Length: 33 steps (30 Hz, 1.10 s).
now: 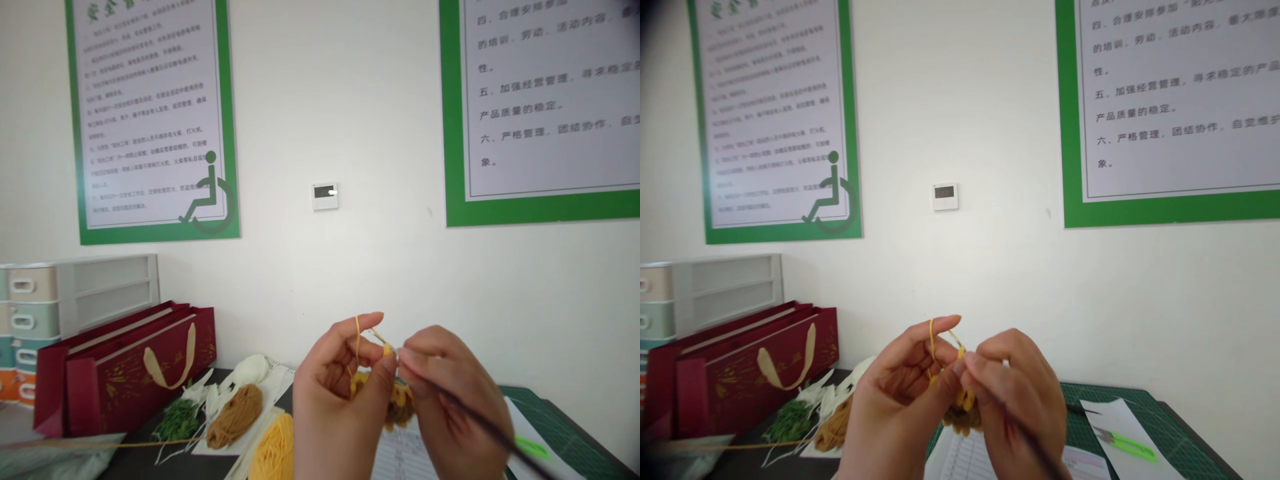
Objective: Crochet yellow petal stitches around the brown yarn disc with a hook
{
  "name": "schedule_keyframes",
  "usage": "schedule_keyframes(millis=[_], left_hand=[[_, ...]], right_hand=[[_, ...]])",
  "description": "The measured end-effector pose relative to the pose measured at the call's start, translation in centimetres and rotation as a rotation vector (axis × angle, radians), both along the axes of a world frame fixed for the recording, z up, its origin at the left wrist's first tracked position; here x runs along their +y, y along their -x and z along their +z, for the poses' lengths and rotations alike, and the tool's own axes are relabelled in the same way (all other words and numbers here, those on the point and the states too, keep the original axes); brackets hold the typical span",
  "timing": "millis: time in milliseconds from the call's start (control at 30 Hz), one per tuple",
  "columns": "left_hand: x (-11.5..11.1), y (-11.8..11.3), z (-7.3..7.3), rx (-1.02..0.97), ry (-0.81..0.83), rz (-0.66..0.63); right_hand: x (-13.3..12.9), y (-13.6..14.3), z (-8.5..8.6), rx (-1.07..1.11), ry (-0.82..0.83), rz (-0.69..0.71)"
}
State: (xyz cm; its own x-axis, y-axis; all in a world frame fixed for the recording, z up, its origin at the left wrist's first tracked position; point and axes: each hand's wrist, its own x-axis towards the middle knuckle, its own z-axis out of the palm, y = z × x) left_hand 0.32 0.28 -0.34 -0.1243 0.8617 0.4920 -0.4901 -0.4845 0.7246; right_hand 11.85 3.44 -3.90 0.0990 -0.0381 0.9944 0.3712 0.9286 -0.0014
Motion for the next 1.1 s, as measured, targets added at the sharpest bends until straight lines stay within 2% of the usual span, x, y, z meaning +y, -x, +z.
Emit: schedule_keyframes(millis=[33,67,100,133,167,233,300,367,467,567,667,733,833,933,1100], left_hand=[[0.0,0.0,0.0,-0.009,0.026,-0.054],[0.0,0.1,0.0,-0.021,0.059,-0.127],[0.0,0.3,0.0,-0.029,0.097,-0.210],[0.1,0.5,0.1,-0.030,0.134,-0.292],[0.2,0.8,0.2,-0.024,0.167,-0.365],[0.4,1.5,0.3,-0.003,0.207,-0.465],[0.6,2.1,0.3,0.008,0.213,-0.519],[0.8,2.4,0.3,-0.001,0.194,-0.558],[1.1,2.7,0.0,-0.005,0.163,-0.613],[1.2,2.8,0.0,0.010,0.159,-0.657],[1.1,2.6,0.1,0.039,0.110,-0.552],[0.9,2.4,0.2,0.076,0.054,-0.413],[0.6,1.8,0.2,0.101,0.019,-0.262],[0.5,1.5,0.1,0.097,0.024,-0.235],[0.5,1.7,0.4,0.092,0.087,-0.225]], right_hand=[[0.0,-0.5,0.0,-0.065,-0.151,-0.208],[-0.1,-0.9,0.0,-0.093,-0.258,-0.345],[-0.1,-1.1,0.1,-0.093,-0.323,-0.410],[-0.2,-1.2,0.2,-0.073,-0.337,-0.405],[-0.2,-1.2,0.2,-0.054,-0.313,-0.334],[-0.2,-0.7,0.2,-0.022,-0.172,-0.075],[-0.4,0.0,0.1,0.031,0.023,0.216],[-0.7,0.4,0.0,0.136,0.184,0.443],[-1.3,0.5,0.0,0.300,0.322,0.631],[-1.6,0.5,0.6,0.361,0.495,0.839],[-1.5,0.7,1.3,0.345,0.693,1.026],[-1.2,0.9,1.3,0.326,0.756,1.023],[-0.7,1.0,0.9,0.249,0.627,0.785],[-0.3,0.7,0.3,0.195,0.451,0.553],[0.2,0.3,0.0,0.295,0.440,0.538]])
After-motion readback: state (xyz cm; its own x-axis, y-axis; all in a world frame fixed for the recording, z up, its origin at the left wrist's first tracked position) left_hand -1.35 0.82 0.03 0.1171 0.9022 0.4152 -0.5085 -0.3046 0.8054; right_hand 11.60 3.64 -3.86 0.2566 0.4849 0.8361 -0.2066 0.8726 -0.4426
